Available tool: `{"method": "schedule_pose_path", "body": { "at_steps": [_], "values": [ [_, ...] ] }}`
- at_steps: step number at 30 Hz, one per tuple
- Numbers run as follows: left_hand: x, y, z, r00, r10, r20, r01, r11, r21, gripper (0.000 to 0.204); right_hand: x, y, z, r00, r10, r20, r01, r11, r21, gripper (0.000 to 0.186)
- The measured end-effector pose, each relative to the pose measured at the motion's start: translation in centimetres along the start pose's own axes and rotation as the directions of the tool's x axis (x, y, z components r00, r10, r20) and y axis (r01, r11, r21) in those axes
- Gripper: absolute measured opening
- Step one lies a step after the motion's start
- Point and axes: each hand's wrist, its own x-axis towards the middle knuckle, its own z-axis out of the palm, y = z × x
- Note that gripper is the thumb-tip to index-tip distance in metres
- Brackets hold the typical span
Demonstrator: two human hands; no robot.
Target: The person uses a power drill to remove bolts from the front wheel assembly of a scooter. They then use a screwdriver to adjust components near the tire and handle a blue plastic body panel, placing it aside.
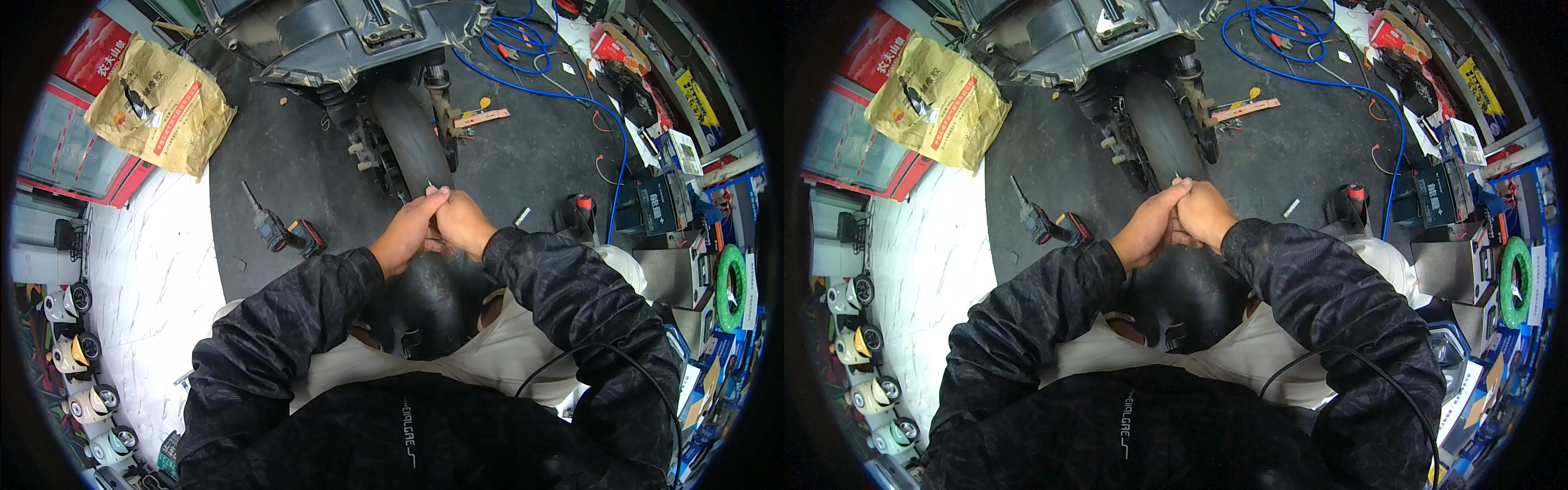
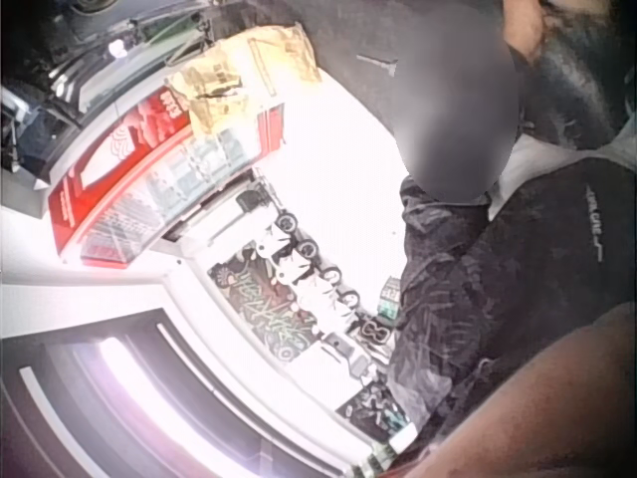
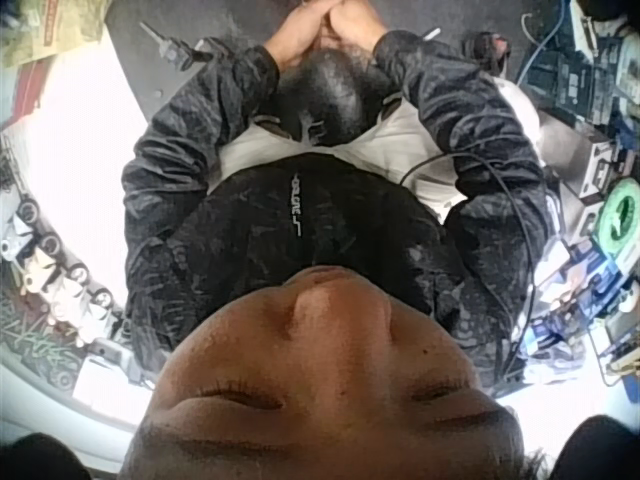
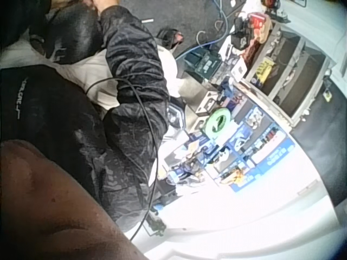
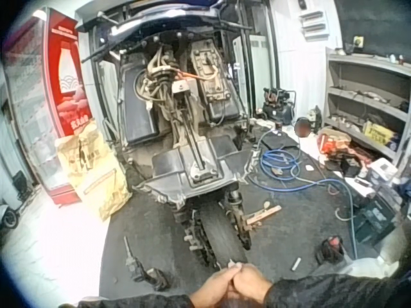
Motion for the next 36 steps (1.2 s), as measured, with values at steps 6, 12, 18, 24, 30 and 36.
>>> {"method": "schedule_pose_path", "body": {
  "at_steps": [6,12,18,24,30,36],
  "values": [
    [-0.27,-0.02,0.06,0.999,-0.041,0.007,0.041,0.999,0.006,0.059,-0.28,-0.29,0.33,0.999,-0.013,-0.044,0.010,0.998,-0.068,0.053],
    [-0.08,0.26,-0.04,1.000,-0.022,0.005,0.022,1.000,0.000,0.058,-0.34,-0.57,0.31,1.000,0.017,-0.018,-0.017,1.000,-0.013,0.054],
    [-0.18,0.12,0.00,1.000,-0.011,0.014,0.011,1.000,0.011,0.058,-0.03,-0.07,0.38,1.000,-0.012,-0.009,0.012,1.000,-0.016,0.054],
    [-0.07,0.59,-0.11,0.999,-0.039,-0.017,0.040,0.999,0.031,0.058,0.45,-0.32,0.21,1.000,-0.019,-0.018,0.019,0.999,-0.034,0.054],
    [-0.08,0.69,-0.31,1.000,0.005,-0.004,-0.005,0.999,0.049,0.059,0.28,-0.68,0.06,1.000,0.012,0.006,-0.013,1.000,0.023,0.054],
    [-0.16,0.39,-0.26,0.997,-0.075,0.007,0.075,0.996,0.056,0.059,0.20,-0.29,0.41,0.999,0.034,-0.024,-0.035,0.998,-0.055,0.053]
  ]
}}
